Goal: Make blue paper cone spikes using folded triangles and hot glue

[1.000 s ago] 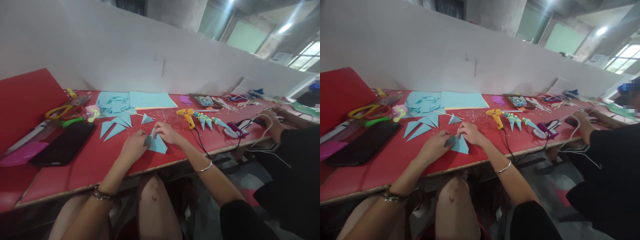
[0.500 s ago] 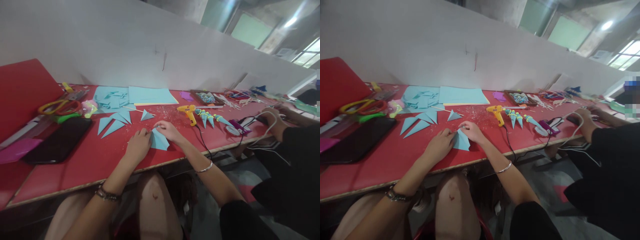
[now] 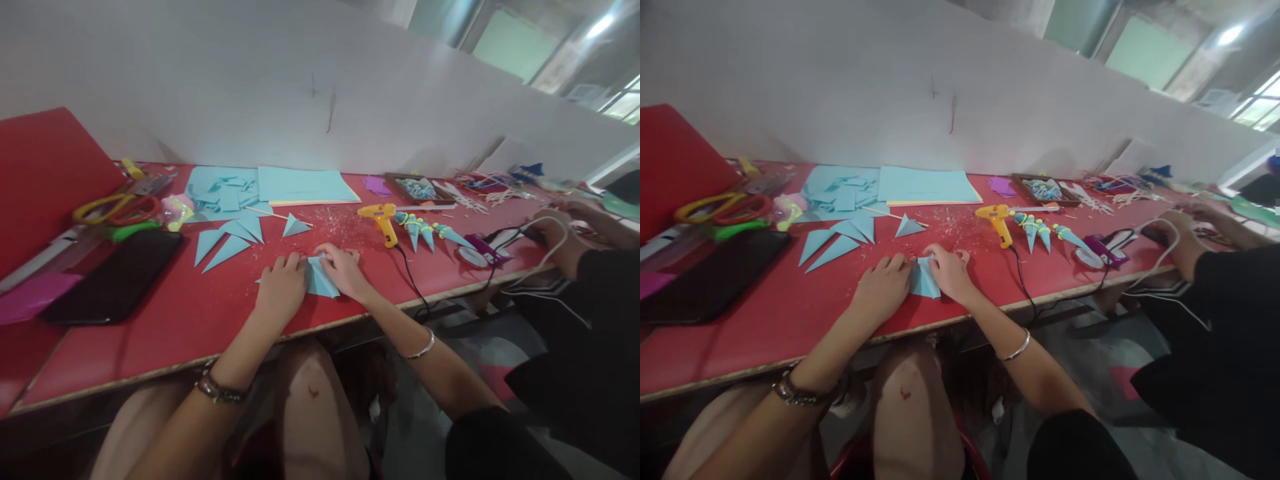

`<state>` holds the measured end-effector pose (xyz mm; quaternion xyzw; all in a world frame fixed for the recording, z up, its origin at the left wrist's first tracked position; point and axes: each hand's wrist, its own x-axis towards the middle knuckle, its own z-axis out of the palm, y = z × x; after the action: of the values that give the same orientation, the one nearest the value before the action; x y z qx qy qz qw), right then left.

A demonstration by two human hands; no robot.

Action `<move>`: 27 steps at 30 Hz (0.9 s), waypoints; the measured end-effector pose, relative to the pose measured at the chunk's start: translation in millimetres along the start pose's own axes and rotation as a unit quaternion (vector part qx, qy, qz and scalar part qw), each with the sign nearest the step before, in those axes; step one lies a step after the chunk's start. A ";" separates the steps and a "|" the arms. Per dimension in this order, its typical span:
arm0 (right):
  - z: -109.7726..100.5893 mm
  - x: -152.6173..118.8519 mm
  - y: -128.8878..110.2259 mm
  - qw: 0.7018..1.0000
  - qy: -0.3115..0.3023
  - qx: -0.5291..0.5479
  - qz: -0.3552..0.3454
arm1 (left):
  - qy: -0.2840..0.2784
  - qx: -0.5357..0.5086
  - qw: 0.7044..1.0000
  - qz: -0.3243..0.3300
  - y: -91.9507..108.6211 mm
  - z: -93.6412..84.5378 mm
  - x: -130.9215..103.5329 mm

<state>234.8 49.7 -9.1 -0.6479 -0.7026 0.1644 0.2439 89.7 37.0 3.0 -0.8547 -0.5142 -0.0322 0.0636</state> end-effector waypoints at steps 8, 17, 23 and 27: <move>-8.6 -10.7 4.8 0.997 0.013 0.064 0.040 | -0.007 0.004 1.000 0.003 0.1 3.0 -1.1; -10.8 -20.3 2.6 0.988 -0.007 0.142 0.068 | -0.005 0.015 1.000 0.000 0.8 2.1 -0.5; -15.5 -24.7 1.0 0.997 0.003 0.057 0.044 | 0.001 0.004 1.000 -0.007 1.0 2.6 -0.4; -13.3 -26.0 4.3 0.999 0.012 0.034 0.041 | 0.008 -0.012 1.000 -0.007 0.8 3.1 -0.3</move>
<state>246.9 23.4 -3.8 -0.6691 -0.6669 0.1903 0.2669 90.3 36.8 -0.2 -0.8515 -0.5192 -0.0461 0.0570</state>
